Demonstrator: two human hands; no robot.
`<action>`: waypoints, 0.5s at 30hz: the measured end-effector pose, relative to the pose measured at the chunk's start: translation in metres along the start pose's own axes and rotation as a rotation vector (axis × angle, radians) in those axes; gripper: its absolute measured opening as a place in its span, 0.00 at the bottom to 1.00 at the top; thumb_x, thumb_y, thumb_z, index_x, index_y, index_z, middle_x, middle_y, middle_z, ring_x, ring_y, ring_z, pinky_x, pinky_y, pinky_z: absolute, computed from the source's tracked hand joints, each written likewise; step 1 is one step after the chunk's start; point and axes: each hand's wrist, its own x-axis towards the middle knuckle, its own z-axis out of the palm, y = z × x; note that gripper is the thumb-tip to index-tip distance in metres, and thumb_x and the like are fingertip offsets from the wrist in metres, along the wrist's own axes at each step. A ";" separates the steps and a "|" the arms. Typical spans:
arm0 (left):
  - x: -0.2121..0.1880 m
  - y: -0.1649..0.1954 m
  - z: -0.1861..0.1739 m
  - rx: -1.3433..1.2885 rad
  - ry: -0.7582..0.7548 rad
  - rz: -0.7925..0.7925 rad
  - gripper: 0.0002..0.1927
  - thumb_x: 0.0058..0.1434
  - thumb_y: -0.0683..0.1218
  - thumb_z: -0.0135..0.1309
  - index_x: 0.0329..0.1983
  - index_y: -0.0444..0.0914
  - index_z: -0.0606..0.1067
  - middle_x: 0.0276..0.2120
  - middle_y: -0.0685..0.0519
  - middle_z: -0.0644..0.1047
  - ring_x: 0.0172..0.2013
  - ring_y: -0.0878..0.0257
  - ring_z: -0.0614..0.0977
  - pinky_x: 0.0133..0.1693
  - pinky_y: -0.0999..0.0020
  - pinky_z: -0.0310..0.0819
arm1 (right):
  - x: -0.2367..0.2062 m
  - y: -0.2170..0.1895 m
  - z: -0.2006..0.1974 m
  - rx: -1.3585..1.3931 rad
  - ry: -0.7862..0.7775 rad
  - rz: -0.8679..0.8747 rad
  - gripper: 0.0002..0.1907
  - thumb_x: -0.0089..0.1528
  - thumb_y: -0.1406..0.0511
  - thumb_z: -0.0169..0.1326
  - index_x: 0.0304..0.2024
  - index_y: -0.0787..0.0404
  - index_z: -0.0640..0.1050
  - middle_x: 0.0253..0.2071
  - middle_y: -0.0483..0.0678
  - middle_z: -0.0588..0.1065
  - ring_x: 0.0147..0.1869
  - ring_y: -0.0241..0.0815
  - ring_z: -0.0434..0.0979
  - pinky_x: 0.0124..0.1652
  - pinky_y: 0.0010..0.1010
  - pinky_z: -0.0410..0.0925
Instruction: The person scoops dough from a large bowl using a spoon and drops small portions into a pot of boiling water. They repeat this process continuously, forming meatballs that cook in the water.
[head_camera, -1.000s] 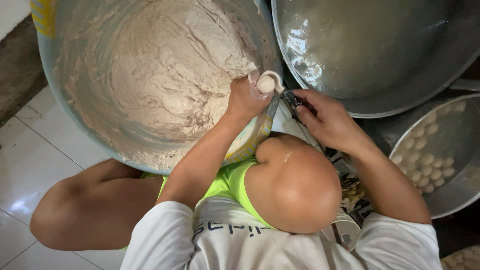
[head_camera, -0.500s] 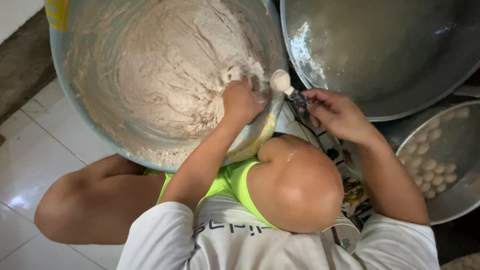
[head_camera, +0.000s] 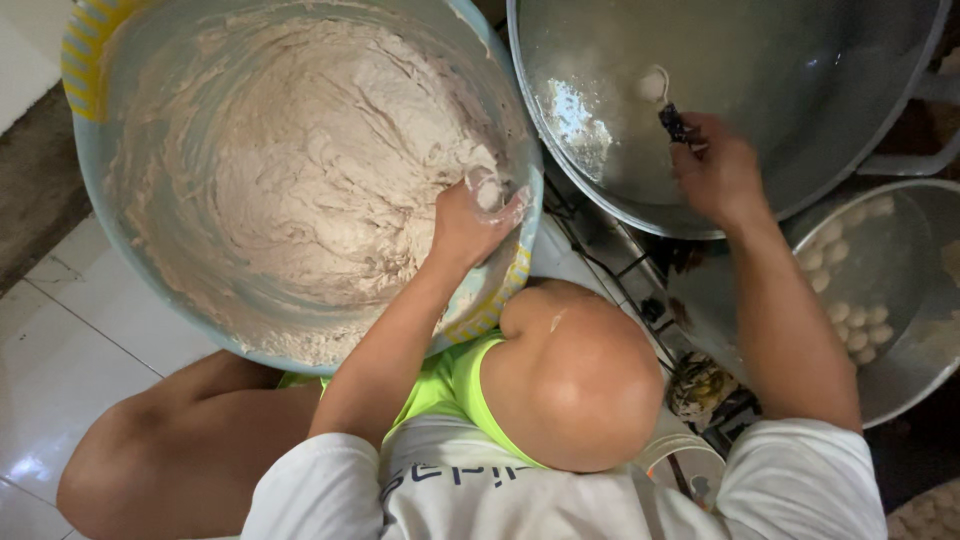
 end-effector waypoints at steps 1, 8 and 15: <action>0.001 -0.002 0.002 0.017 0.013 0.050 0.18 0.56 0.54 0.65 0.40 0.36 0.77 0.30 0.40 0.81 0.34 0.40 0.83 0.36 0.53 0.77 | 0.004 0.006 0.000 -0.024 0.022 -0.028 0.21 0.67 0.68 0.54 0.63 0.67 0.73 0.44 0.57 0.79 0.44 0.47 0.81 0.43 0.36 0.72; 0.003 -0.021 0.019 0.085 0.022 0.086 0.07 0.66 0.45 0.53 0.37 0.37 0.78 0.27 0.38 0.78 0.30 0.39 0.80 0.35 0.48 0.73 | -0.011 0.002 -0.010 0.084 0.196 -0.153 0.16 0.74 0.69 0.54 0.63 0.68 0.74 0.51 0.55 0.78 0.52 0.44 0.81 0.49 0.34 0.73; 0.001 0.002 0.010 -0.040 0.074 0.152 0.11 0.62 0.49 0.61 0.30 0.37 0.77 0.25 0.41 0.78 0.28 0.39 0.79 0.32 0.50 0.73 | -0.070 -0.067 0.002 0.407 -0.311 0.069 0.20 0.69 0.70 0.48 0.65 0.63 0.72 0.39 0.47 0.76 0.34 0.31 0.73 0.34 0.24 0.68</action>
